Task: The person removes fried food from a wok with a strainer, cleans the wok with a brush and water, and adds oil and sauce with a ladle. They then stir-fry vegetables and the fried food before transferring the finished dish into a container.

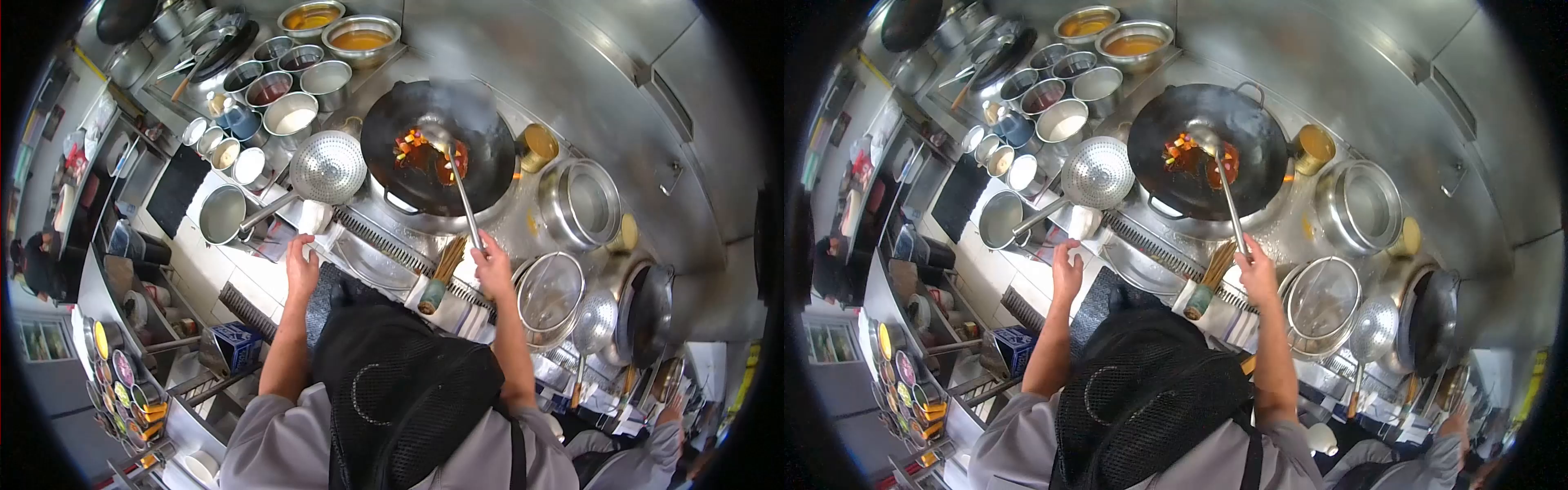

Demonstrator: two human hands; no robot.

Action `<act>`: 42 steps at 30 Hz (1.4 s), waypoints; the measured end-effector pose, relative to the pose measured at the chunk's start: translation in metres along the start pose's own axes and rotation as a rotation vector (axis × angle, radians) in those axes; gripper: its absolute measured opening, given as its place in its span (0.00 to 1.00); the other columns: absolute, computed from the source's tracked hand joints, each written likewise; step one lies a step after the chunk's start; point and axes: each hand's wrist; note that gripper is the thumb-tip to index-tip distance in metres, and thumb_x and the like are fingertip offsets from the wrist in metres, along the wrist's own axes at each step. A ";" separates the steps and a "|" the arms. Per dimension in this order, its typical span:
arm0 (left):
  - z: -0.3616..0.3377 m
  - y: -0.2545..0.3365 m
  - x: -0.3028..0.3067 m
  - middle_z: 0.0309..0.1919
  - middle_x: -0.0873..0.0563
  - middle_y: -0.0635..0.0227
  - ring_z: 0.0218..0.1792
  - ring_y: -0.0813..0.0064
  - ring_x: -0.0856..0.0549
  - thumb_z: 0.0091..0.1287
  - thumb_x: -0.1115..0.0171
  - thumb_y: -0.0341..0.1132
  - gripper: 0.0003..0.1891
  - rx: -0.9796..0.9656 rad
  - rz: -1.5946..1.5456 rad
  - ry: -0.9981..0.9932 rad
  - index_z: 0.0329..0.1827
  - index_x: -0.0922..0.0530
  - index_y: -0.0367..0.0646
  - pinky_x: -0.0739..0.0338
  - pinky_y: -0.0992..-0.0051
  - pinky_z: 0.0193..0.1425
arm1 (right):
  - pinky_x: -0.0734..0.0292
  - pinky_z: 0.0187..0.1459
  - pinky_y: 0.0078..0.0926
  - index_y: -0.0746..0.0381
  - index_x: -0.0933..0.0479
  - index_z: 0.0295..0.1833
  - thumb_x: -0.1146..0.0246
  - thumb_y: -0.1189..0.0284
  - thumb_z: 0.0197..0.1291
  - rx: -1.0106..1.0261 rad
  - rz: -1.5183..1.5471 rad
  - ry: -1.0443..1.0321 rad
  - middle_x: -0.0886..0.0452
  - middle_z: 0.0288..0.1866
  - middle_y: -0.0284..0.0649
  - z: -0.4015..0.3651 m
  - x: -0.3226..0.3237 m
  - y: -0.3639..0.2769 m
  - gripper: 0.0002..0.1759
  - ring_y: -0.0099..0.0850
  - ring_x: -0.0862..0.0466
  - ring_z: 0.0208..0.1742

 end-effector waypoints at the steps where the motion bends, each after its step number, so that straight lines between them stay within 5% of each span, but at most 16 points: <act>1: 0.006 -0.001 0.002 0.52 0.19 0.51 0.55 0.50 0.20 0.61 0.40 0.22 0.13 -0.068 0.073 -0.003 0.48 0.22 0.40 0.28 0.61 0.63 | 0.28 0.23 0.25 0.56 0.30 0.72 0.36 0.70 0.65 -0.001 0.076 0.042 0.23 0.26 0.36 0.003 -0.015 -0.014 0.29 0.21 0.27 0.19; 5: 0.035 -0.020 0.001 0.52 0.19 0.52 0.58 0.50 0.23 0.60 0.39 0.23 0.12 -0.024 0.104 -0.014 0.47 0.22 0.40 0.30 0.59 0.65 | 0.24 0.29 0.36 0.59 0.31 0.72 0.38 0.72 0.65 0.151 -0.154 0.154 0.19 0.26 0.51 0.042 -0.032 -0.032 0.29 0.36 0.19 0.23; 7: 0.048 -0.040 -0.002 0.52 0.19 0.53 0.58 0.50 0.23 0.60 0.38 0.25 0.12 -0.042 0.109 -0.065 0.47 0.21 0.40 0.30 0.58 0.65 | 0.21 0.39 0.46 0.59 0.33 0.73 0.38 0.71 0.65 0.188 -0.337 0.164 0.17 0.32 0.60 0.056 -0.033 -0.038 0.30 0.54 0.15 0.36; 9: 0.066 -0.066 -0.014 0.51 0.19 0.54 0.56 0.51 0.23 0.59 0.36 0.26 0.13 -0.113 0.117 -0.136 0.47 0.21 0.40 0.30 0.56 0.63 | 0.21 0.44 0.50 0.51 0.33 0.73 0.38 0.70 0.65 0.194 -0.403 0.150 0.17 0.42 0.62 0.053 -0.032 -0.043 0.31 0.57 0.15 0.42; 12: 0.082 -0.085 -0.030 0.50 0.20 0.50 0.55 0.48 0.23 0.58 0.35 0.26 0.15 -0.167 0.128 -0.231 0.50 0.23 0.40 0.29 0.55 0.62 | 0.20 0.48 0.50 0.42 0.33 0.73 0.38 0.70 0.64 0.297 -0.707 0.161 0.18 0.48 0.56 0.032 -0.020 -0.019 0.32 0.55 0.15 0.42; 15: 0.094 -0.073 -0.034 0.51 0.22 0.46 0.57 0.45 0.24 0.58 0.36 0.25 0.18 -0.227 0.114 -0.254 0.53 0.25 0.39 0.30 0.54 0.63 | 0.18 0.45 0.49 0.37 0.32 0.72 0.38 0.69 0.63 0.125 -0.941 0.120 0.18 0.49 0.48 -0.017 0.002 -0.041 0.32 0.53 0.15 0.39; 20: 0.115 -0.025 -0.029 0.59 0.27 0.46 0.60 0.43 0.27 0.57 0.35 0.24 0.21 -0.347 0.065 -0.242 0.55 0.26 0.39 0.30 0.51 0.63 | 0.19 0.37 0.45 0.40 0.26 0.68 0.36 0.70 0.61 0.046 -1.075 0.190 0.19 0.40 0.42 -0.090 0.034 -0.105 0.28 0.46 0.15 0.34; 26: 0.145 0.001 -0.033 0.60 0.28 0.50 0.62 0.45 0.28 0.59 0.36 0.23 0.20 -0.404 -0.075 -0.397 0.55 0.26 0.38 0.31 0.52 0.66 | 0.21 0.40 0.44 0.43 0.22 0.65 0.32 0.74 0.55 -0.278 -1.084 0.191 0.19 0.35 0.44 -0.139 0.030 -0.214 0.29 0.46 0.16 0.36; 30: 0.158 0.014 -0.043 0.60 0.27 0.51 0.63 0.46 0.27 0.60 0.37 0.23 0.18 -0.460 -0.156 -0.446 0.55 0.25 0.39 0.32 0.54 0.67 | 0.21 0.43 0.46 0.44 0.24 0.67 0.32 0.73 0.58 -0.111 -0.887 0.224 0.17 0.42 0.50 -0.103 0.009 -0.129 0.30 0.50 0.15 0.41; 32: 0.156 0.023 -0.043 0.60 0.26 0.50 0.63 0.47 0.27 0.61 0.38 0.23 0.17 -0.489 -0.197 -0.467 0.54 0.25 0.39 0.33 0.56 0.68 | 0.19 0.42 0.40 0.55 0.26 0.68 0.33 0.75 0.60 -0.084 -0.491 0.256 0.15 0.48 0.55 -0.082 -0.020 -0.084 0.29 0.47 0.13 0.39; 34: 0.158 0.029 -0.043 0.61 0.26 0.51 0.63 0.48 0.27 0.62 0.38 0.23 0.16 -0.485 -0.217 -0.524 0.54 0.24 0.39 0.33 0.57 0.69 | 0.19 0.40 0.34 0.61 0.28 0.69 0.33 0.75 0.61 0.029 -0.376 0.379 0.14 0.43 0.55 -0.085 -0.055 -0.058 0.29 0.35 0.13 0.35; 35: 0.158 0.029 -0.042 0.61 0.26 0.51 0.63 0.48 0.27 0.62 0.38 0.23 0.16 -0.500 -0.219 -0.527 0.54 0.24 0.39 0.33 0.57 0.69 | 0.22 0.36 0.31 0.63 0.29 0.70 0.34 0.74 0.63 -0.103 -0.331 0.418 0.15 0.36 0.51 -0.091 -0.070 -0.054 0.29 0.29 0.17 0.30; 37: 0.153 0.027 -0.037 0.62 0.26 0.52 0.63 0.48 0.27 0.62 0.38 0.24 0.16 -0.479 -0.201 -0.540 0.54 0.24 0.40 0.32 0.56 0.68 | 0.26 0.32 0.29 0.62 0.30 0.72 0.35 0.74 0.64 -0.275 -0.218 0.453 0.20 0.29 0.45 -0.103 -0.080 -0.039 0.29 0.25 0.24 0.27; 40: 0.144 0.029 -0.035 0.61 0.25 0.51 0.63 0.48 0.26 0.62 0.38 0.23 0.16 -0.511 -0.191 -0.567 0.54 0.24 0.40 0.32 0.57 0.67 | 0.28 0.30 0.27 0.59 0.31 0.72 0.37 0.73 0.66 -0.265 0.017 0.608 0.24 0.27 0.41 -0.120 -0.090 -0.042 0.29 0.23 0.30 0.25; 42: 0.135 0.042 -0.033 0.60 0.24 0.51 0.62 0.49 0.26 0.62 0.39 0.23 0.15 -0.522 -0.184 -0.584 0.53 0.24 0.39 0.32 0.57 0.66 | 0.26 0.34 0.34 0.58 0.33 0.74 0.39 0.73 0.67 -0.255 -0.109 0.720 0.19 0.33 0.49 -0.132 -0.095 -0.036 0.29 0.36 0.22 0.27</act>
Point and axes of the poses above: each hand's wrist, its own z-axis towards the middle knuckle, its own x-axis out of the back of the hand, y = z × x
